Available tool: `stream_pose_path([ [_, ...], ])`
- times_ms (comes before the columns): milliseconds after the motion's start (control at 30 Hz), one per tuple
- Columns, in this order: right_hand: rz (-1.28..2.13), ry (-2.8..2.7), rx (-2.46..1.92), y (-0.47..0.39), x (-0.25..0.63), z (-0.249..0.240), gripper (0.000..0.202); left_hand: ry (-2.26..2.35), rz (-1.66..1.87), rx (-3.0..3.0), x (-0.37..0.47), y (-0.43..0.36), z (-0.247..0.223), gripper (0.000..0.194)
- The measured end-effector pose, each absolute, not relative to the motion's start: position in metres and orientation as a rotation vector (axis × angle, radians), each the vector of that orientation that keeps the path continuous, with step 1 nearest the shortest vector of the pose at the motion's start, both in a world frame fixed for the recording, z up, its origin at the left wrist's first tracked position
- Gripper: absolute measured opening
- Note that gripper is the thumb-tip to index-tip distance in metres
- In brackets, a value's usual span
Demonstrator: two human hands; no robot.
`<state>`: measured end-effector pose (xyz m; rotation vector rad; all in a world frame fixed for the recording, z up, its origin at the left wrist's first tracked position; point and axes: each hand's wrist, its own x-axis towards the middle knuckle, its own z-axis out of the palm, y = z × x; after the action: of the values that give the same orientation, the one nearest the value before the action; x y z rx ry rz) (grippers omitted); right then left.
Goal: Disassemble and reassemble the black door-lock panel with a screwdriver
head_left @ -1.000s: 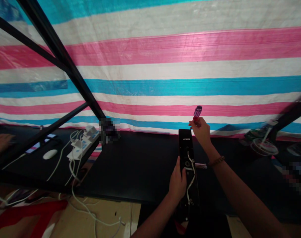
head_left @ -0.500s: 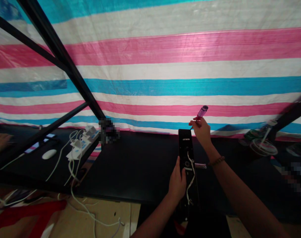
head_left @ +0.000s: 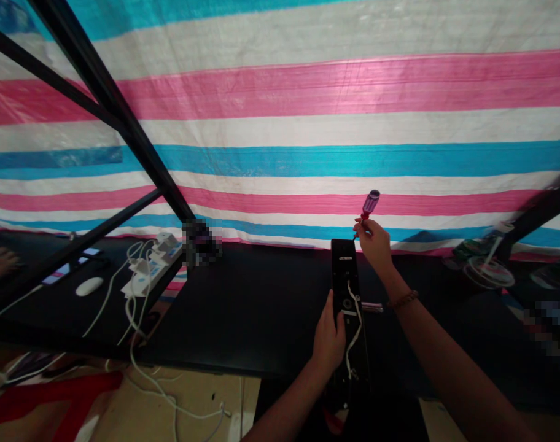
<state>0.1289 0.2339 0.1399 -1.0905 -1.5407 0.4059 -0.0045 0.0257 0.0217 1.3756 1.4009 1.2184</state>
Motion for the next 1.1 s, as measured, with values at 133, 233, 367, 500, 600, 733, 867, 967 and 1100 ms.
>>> stream_pose_path([
  [133,0.416,-1.478,-1.11,0.2362,0.1275,0.1371,0.03,1.423,1.217,1.383,-0.0038,0.0261,0.0216,0.06],
  [233,0.449,-1.526,-1.078,0.2362,0.1249,0.1377,0.029,1.414,1.229,1.383,-0.0031,0.0267,0.0214,0.06],
  [367,0.505,-1.502,-1.05,0.2314,0.1209,0.1416,0.031,1.408,1.235,1.375,-0.0034,0.0265,0.0215,0.06],
  [500,0.46,-1.481,-1.091,0.2278,0.1198,0.1432,0.031,1.417,1.211,1.389,-0.0038,0.0262,0.0218,0.06],
  [600,0.478,-1.417,-1.099,0.2288,0.1206,0.1415,0.03,1.414,1.217,1.382,-0.0038,0.0264,0.0217,0.06],
  [733,0.471,-1.429,-1.093,0.2318,0.1232,0.1403,0.029,1.401,1.24,1.384,-0.0037,0.0267,0.0209,0.06],
  [867,0.43,-1.499,-1.084,0.2329,0.1256,0.1421,0.03,1.394,1.245,1.379,-0.0039,0.0266,0.021,0.06],
  [967,0.427,-1.474,-1.088,0.233,0.1256,0.1414,0.026,1.39,1.242,1.373,-0.004,0.0264,0.0227,0.06],
  [1100,0.436,-1.401,-1.11,0.2347,0.1248,0.1368,0.026,1.405,1.224,1.361,-0.0039,0.0259,0.0259,0.06],
])
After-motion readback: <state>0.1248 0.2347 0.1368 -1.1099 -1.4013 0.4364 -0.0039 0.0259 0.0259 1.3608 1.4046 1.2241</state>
